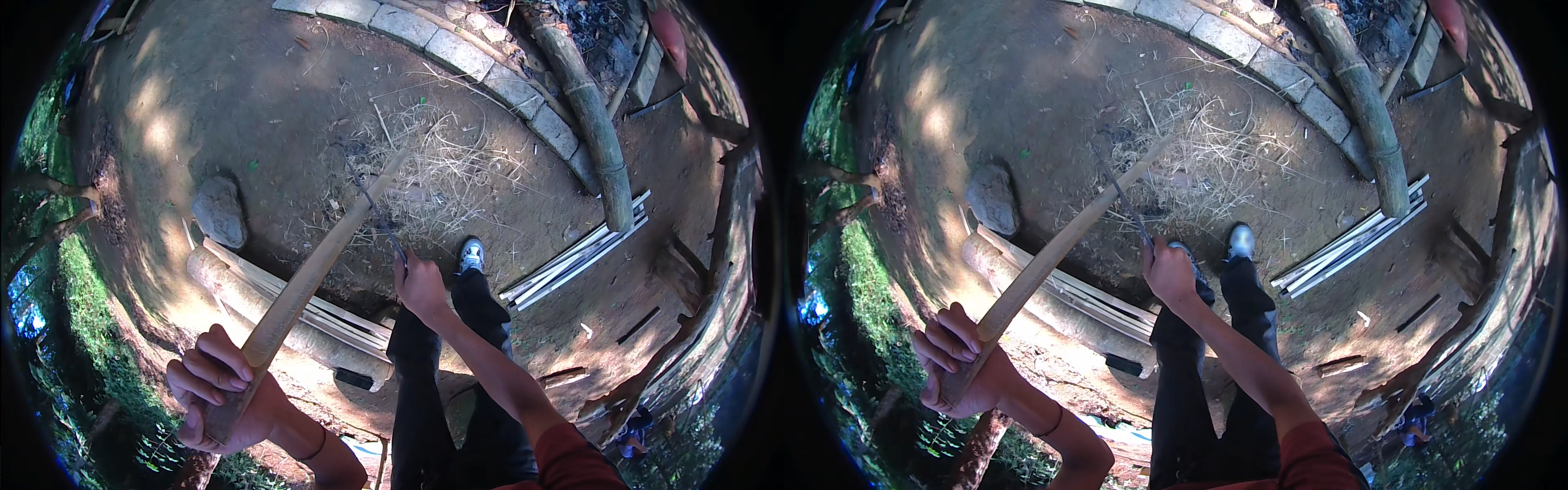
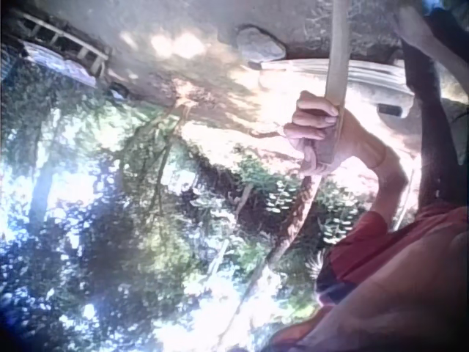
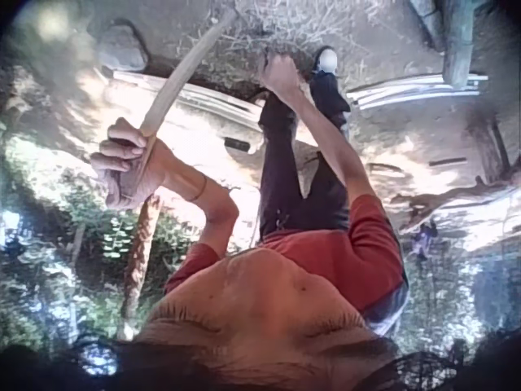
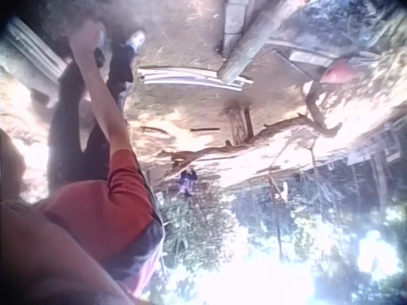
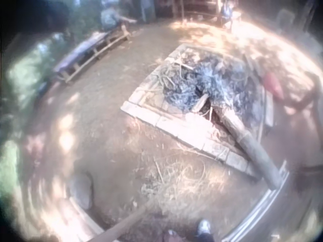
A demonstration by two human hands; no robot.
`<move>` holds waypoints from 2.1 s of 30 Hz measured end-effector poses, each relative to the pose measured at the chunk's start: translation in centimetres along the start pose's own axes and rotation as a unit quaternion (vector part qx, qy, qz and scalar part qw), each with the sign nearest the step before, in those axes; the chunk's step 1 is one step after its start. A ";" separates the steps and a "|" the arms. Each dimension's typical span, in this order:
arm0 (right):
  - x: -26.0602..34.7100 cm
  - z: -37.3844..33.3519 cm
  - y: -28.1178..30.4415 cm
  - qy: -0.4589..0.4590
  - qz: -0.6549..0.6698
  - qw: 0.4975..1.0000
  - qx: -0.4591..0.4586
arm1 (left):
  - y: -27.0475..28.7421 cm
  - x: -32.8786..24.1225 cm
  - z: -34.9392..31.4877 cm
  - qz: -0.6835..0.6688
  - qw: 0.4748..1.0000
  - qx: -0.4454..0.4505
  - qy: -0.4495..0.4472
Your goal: The person scrapes a long piece of bamboo with a machete. They repeatedly pull the blade along the surface of the wood to remove layers and smooth it.
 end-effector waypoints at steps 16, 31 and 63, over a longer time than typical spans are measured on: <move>-27.5 1.1 8.1 -0.236 -0.238 0.942 -0.002 | 2.7 -3.8 -4.2 0.152 0.978 -0.080 0.122; -17.8 -14.7 17.5 -0.334 0.115 0.935 0.041 | 3.3 -4.0 -11.6 -0.202 0.910 -0.261 0.250; 11.6 -19.1 16.7 -0.166 0.480 0.833 0.218 | 3.0 -8.6 -20.8 -0.049 0.933 0.070 0.350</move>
Point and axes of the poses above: each hand's wrist, its own z-axis towards the middle knuckle, its own y-axis out of the back of the hand, x = y × z, the point moved 2 cm from there along z, towards the middle knuckle, and after that the axes turned 1 degree about -y, right-handed, at the moved point
